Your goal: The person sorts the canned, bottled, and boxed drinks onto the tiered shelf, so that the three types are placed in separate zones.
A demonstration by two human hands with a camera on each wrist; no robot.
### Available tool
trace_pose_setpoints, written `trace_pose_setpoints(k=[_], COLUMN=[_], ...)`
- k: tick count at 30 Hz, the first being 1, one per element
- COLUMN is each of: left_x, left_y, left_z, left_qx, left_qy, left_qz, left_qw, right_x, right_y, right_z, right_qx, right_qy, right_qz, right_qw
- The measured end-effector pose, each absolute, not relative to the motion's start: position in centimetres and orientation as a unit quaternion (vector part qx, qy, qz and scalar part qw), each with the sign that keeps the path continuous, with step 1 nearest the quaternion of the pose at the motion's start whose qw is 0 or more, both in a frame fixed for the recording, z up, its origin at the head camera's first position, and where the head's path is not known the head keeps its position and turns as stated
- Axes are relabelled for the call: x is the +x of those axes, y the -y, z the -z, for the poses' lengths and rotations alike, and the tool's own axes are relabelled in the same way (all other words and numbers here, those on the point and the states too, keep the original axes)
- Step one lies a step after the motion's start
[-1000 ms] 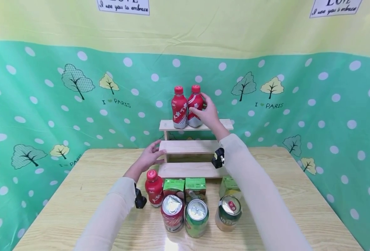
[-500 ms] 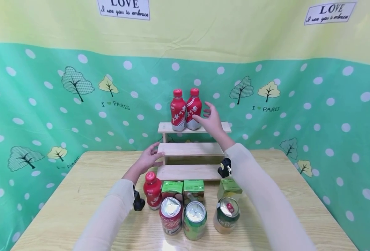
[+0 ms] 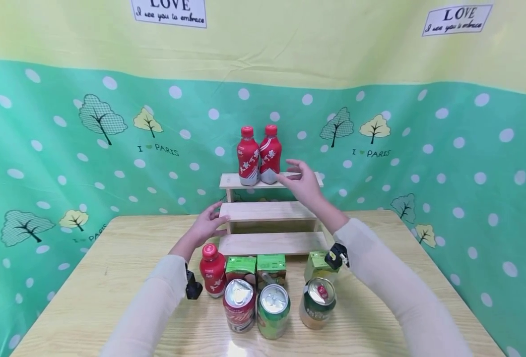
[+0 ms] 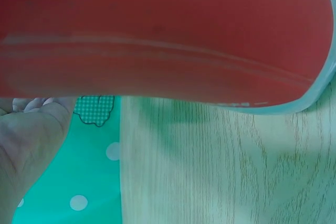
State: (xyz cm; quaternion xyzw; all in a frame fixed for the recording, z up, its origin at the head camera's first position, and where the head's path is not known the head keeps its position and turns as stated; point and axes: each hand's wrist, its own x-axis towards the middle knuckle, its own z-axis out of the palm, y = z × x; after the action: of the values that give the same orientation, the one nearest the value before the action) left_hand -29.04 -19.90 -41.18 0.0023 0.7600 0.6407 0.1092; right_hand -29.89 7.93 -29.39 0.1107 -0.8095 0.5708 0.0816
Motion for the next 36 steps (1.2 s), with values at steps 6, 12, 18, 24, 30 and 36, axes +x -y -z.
trace_pose_setpoints(k=[6, 12, 18, 24, 30, 36], left_x=[-29.1, -29.2, -29.3, -29.0, -29.0, -29.0], left_y=[20.0, 20.0, 20.0, 20.0, 19.9, 19.9], left_z=[41.1, 41.0, 40.9, 40.8, 41.0, 41.2], left_qx=[0.004, 0.004, 0.005, 0.009, 0.012, 0.017], left_qy=[-0.759, -0.761, -0.765, -0.766, -0.767, -0.763], left_qz=[-0.642, -0.640, -0.636, -0.634, -0.633, -0.638], left_qw=[0.107, 0.106, 0.104, 0.104, 0.105, 0.103], right_x=[-27.7, -25.2, -22.6, -20.5, -18.8, -17.9], right_y=[-8.1, -7.7, -6.6, -5.0, -3.6, -2.2], right_z=[29.9, 30.4, 31.3, 32.5, 33.2, 33.8], right_qx=[0.148, 0.184, 0.233, 0.266, 0.279, 0.295], right_qy=[0.828, 0.837, 0.823, 0.820, 0.817, 0.821], right_qz=[-0.538, -0.515, -0.517, -0.504, -0.494, -0.472], right_qw=[0.050, 0.023, -0.020, -0.055, -0.103, -0.125])
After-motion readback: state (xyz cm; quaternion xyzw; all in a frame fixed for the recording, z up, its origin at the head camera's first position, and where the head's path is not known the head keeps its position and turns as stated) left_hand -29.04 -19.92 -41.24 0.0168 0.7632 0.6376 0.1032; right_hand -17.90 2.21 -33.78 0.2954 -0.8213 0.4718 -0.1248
